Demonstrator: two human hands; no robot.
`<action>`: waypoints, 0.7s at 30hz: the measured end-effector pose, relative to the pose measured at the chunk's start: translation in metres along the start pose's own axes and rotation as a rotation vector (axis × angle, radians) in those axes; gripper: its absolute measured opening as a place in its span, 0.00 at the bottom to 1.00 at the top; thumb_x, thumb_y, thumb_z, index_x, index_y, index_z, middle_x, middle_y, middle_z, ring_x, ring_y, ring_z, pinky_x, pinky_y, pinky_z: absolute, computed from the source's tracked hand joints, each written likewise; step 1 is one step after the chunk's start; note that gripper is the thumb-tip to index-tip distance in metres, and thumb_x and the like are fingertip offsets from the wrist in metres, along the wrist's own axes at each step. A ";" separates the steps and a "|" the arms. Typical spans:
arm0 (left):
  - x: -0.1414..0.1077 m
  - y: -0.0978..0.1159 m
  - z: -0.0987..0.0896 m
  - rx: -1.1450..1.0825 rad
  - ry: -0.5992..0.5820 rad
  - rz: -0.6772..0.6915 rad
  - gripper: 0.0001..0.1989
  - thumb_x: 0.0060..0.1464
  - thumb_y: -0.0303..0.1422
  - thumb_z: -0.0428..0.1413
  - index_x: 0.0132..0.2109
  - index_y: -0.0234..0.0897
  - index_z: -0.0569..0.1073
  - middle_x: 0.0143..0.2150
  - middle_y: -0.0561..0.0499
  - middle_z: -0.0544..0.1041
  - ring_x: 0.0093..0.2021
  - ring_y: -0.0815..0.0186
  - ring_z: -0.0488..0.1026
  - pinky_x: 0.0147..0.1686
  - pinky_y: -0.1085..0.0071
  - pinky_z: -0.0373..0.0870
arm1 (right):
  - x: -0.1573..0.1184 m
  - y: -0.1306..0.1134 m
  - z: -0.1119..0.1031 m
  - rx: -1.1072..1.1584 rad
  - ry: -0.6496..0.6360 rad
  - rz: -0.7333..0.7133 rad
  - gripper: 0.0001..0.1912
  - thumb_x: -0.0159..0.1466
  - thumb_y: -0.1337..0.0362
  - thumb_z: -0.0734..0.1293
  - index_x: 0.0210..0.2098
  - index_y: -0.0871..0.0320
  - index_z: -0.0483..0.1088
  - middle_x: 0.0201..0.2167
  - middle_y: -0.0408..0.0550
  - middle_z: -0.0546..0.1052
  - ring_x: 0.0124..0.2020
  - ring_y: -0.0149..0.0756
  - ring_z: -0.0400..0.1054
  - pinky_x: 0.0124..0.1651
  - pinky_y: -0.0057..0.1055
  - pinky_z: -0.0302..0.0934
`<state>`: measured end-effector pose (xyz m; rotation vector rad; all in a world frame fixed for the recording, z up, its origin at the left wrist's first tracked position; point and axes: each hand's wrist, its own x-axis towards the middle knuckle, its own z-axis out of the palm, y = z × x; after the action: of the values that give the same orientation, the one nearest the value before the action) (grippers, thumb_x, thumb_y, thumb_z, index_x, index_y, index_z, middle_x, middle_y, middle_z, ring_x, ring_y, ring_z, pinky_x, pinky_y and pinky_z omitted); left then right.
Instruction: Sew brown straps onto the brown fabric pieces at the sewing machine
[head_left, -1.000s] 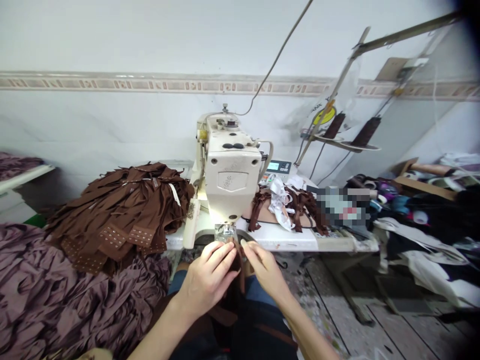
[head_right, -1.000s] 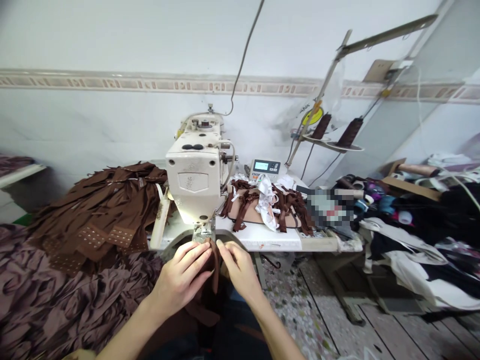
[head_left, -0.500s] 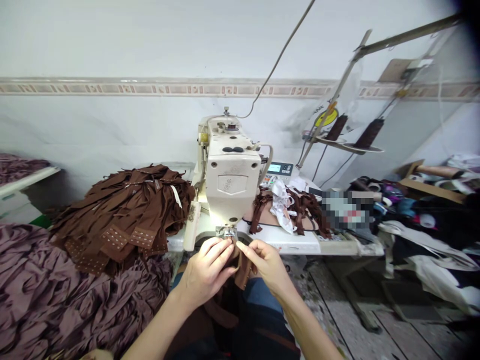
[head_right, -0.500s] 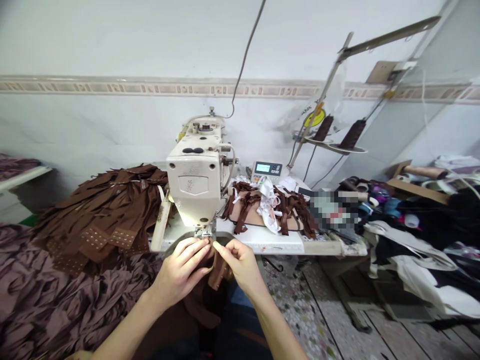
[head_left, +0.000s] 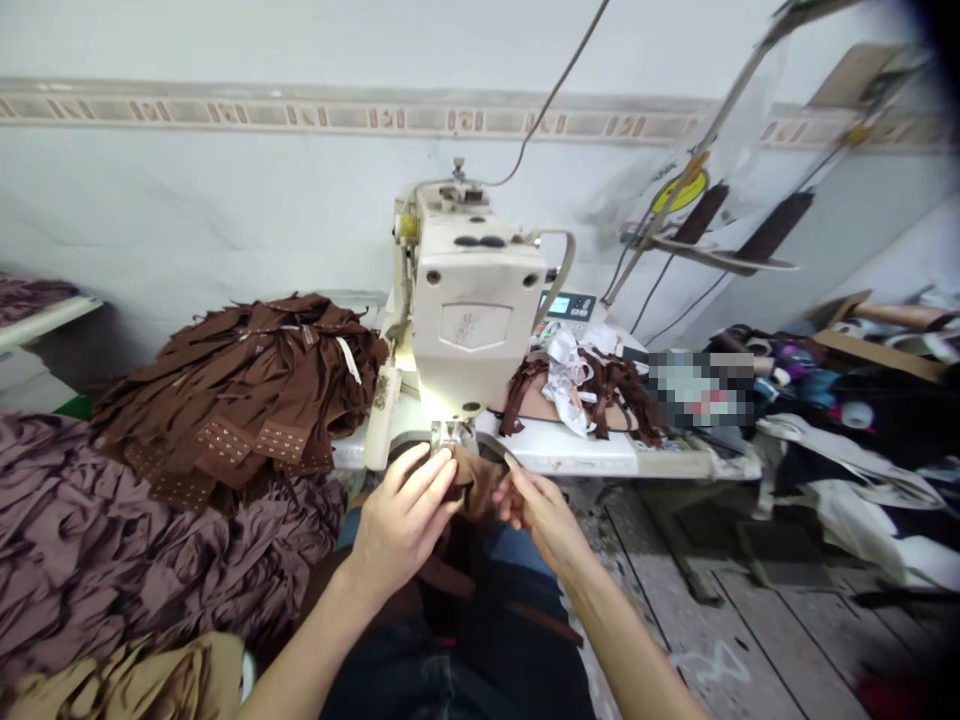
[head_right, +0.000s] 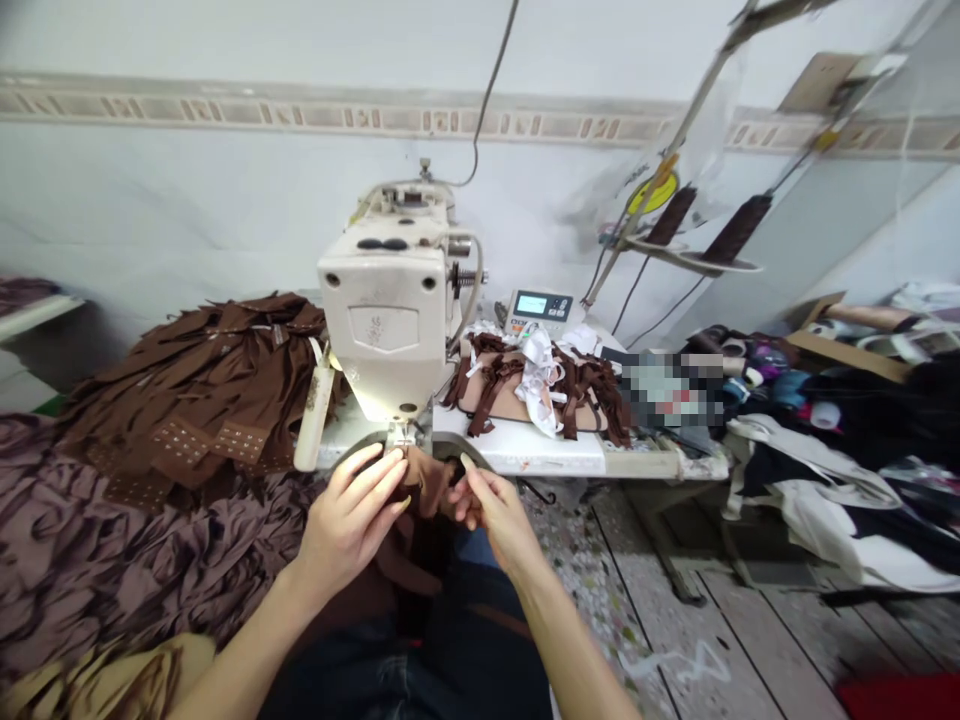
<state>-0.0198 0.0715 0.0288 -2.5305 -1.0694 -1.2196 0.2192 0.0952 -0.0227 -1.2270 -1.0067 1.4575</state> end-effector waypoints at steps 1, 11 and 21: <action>-0.006 0.002 -0.004 -0.024 0.023 -0.039 0.27 0.69 0.26 0.59 0.72 0.39 0.69 0.63 0.41 0.81 0.68 0.50 0.72 0.65 0.51 0.76 | -0.004 0.009 -0.009 -0.075 -0.005 0.013 0.37 0.58 0.27 0.72 0.30 0.58 0.74 0.25 0.47 0.78 0.21 0.31 0.66 0.23 0.26 0.53; -0.105 -0.028 -0.009 -0.278 -0.118 -0.727 0.13 0.73 0.36 0.54 0.52 0.38 0.83 0.50 0.43 0.84 0.50 0.58 0.83 0.52 0.64 0.79 | -0.089 0.112 -0.091 -0.973 -0.323 0.125 0.12 0.56 0.57 0.79 0.38 0.54 0.80 0.32 0.44 0.80 0.33 0.39 0.72 0.36 0.31 0.59; -0.161 0.012 0.032 -0.410 -0.599 -0.697 0.10 0.67 0.31 0.58 0.46 0.42 0.86 0.43 0.47 0.86 0.44 0.59 0.84 0.46 0.68 0.78 | -0.065 0.029 -0.032 -0.272 -0.205 0.067 0.24 0.62 0.42 0.77 0.36 0.56 0.75 0.23 0.41 0.74 0.23 0.32 0.65 0.28 0.28 0.59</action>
<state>-0.0594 -0.0112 -0.1075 -3.0541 -2.1731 -0.8417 0.2494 0.0265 -0.0419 -1.3321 -1.3496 1.5584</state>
